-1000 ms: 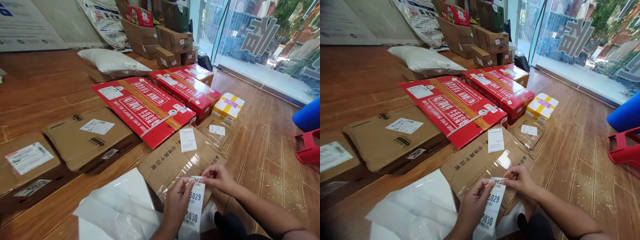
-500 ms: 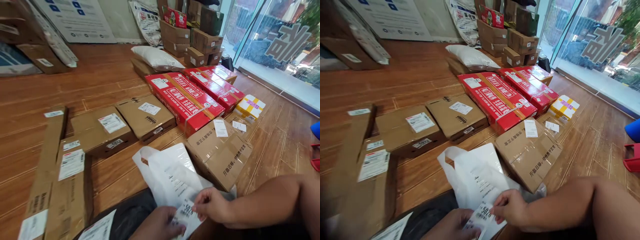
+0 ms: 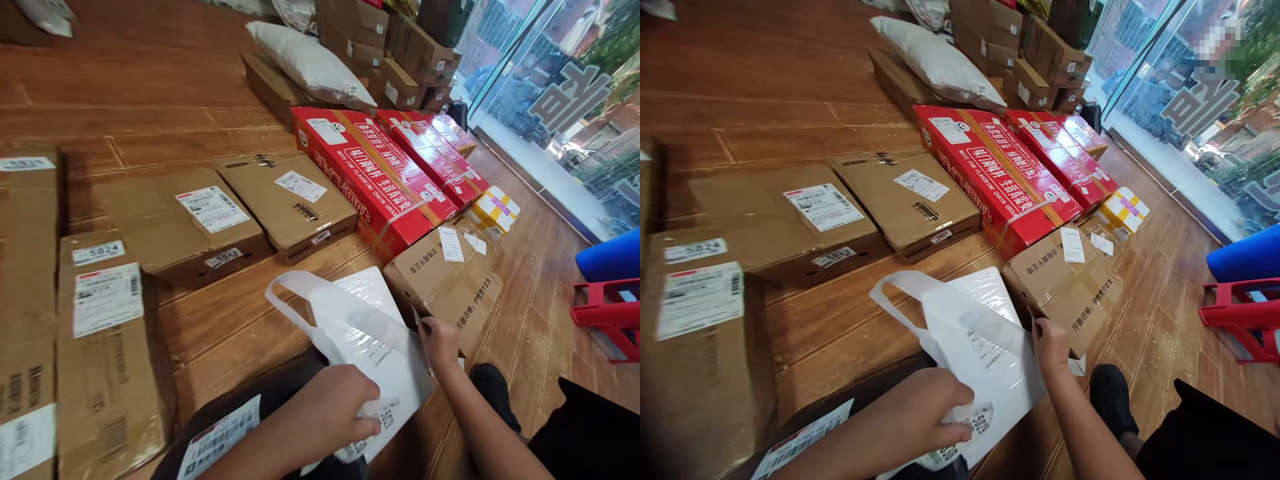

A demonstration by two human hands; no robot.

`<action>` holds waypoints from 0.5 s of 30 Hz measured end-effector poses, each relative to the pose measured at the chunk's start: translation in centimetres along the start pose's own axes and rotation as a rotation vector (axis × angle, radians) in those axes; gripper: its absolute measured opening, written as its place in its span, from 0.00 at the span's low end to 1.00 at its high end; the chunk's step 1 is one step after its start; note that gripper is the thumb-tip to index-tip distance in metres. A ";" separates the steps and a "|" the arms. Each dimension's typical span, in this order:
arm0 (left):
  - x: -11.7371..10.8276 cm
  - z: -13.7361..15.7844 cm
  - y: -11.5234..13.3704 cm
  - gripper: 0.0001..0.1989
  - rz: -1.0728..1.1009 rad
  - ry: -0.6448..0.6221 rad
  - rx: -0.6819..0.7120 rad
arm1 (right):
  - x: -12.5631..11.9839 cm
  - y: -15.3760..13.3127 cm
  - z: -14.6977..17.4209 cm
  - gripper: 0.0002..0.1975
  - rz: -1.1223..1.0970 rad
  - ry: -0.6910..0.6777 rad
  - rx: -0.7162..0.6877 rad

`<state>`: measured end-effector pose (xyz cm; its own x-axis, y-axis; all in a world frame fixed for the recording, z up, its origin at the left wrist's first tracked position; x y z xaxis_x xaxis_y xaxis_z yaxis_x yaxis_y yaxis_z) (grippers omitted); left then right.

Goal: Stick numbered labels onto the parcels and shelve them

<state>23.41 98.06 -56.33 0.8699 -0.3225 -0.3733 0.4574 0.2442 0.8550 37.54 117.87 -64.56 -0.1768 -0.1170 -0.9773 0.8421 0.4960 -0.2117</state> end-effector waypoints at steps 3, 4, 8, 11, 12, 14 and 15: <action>0.5 0.2 0.4 0.17 0.034 0.001 0.067 | 0.5 -1.0 -1.2 0.12 0.236 -0.073 0.043; 0.8 0.2 0.5 0.17 0.041 -0.004 0.089 | 0.4 -1.3 -1.4 0.12 0.294 -0.093 0.062; 1.9 -0.1 1.6 0.10 0.042 -0.054 0.178 | 0.0 -2.3 -1.3 0.13 0.458 -0.153 0.171; 2.8 0.0 2.9 0.07 0.072 -0.077 0.276 | -0.5 -3.0 -1.7 0.14 0.525 -0.147 0.229; 3.2 0.2 3.2 0.07 0.090 -0.071 0.307 | -0.8 -3.3 -1.9 0.14 0.548 -0.142 0.241; 3.8 0.9 3.5 0.07 0.134 -0.036 0.361 | -1.2 -3.9 -2.3 0.14 0.593 -0.132 0.239; 4.1 1.3 3.6 0.07 0.154 -0.007 0.389 | -1.5 -4.2 -2.4 0.13 0.612 -0.129 0.221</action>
<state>28.36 96.46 -54.26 0.9207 -0.3158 -0.2292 0.2174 -0.0727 0.9734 33.01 118.03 -62.21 0.4179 0.0214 -0.9082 0.8581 0.3190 0.4023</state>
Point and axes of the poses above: each hand's wrist, its own z-axis away from the middle knuckle, its own x-axis out of the palm, y = z × x, the point moved 5 cm from there along -z, towards the middle knuckle, and after that the axes turned 13 degrees about x, right-handed, at the moved point
